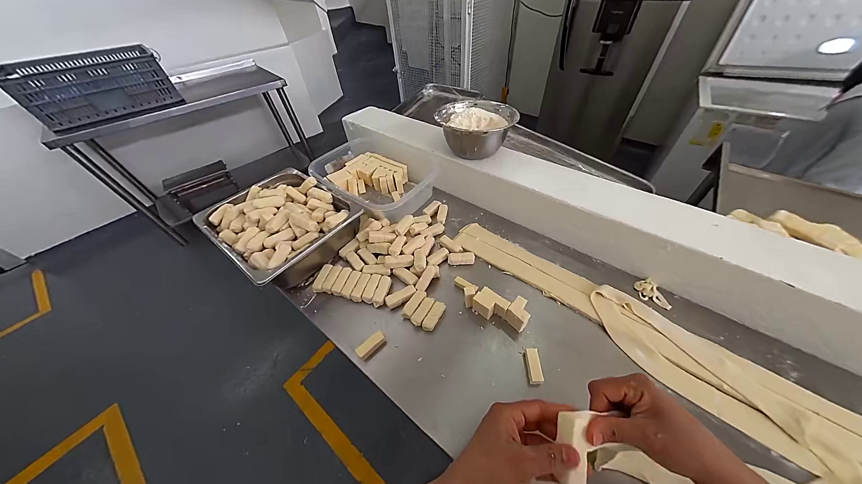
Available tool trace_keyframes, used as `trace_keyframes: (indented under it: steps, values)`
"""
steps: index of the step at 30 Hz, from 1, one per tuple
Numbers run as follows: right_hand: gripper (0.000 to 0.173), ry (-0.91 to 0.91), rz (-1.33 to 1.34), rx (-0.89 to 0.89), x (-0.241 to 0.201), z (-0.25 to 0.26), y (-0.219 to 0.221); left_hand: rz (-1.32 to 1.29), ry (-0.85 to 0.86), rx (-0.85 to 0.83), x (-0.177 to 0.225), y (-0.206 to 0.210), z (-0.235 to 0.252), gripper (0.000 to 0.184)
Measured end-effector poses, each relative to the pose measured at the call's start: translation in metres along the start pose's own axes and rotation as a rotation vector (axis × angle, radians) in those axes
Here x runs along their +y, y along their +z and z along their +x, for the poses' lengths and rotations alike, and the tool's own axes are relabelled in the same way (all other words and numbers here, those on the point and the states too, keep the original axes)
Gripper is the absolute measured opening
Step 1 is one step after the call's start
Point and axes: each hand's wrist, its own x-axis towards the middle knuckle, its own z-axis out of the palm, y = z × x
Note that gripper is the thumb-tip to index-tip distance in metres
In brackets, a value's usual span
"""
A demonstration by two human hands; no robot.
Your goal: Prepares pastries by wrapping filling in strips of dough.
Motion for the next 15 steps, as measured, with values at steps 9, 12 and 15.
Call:
trace_keyframes:
  steps: [9, 12, 15]
  values:
    - [0.043, -0.024, -0.001, -0.027, -0.006, 0.004, -0.001, 0.018, 0.006, -0.012, 0.003, -0.002, 0.0, 0.035]
    - [0.031, -0.015, -0.019, -0.022, -0.002, 0.003, -0.007, -0.067, 0.002, 0.084, 0.004, 0.0, -0.001, 0.032]
    - [0.038, 0.032, -0.107, 0.036, -0.01, 0.004, 0.003, -0.022, -0.009, 0.102, 0.002, 0.002, 0.002, 0.036]
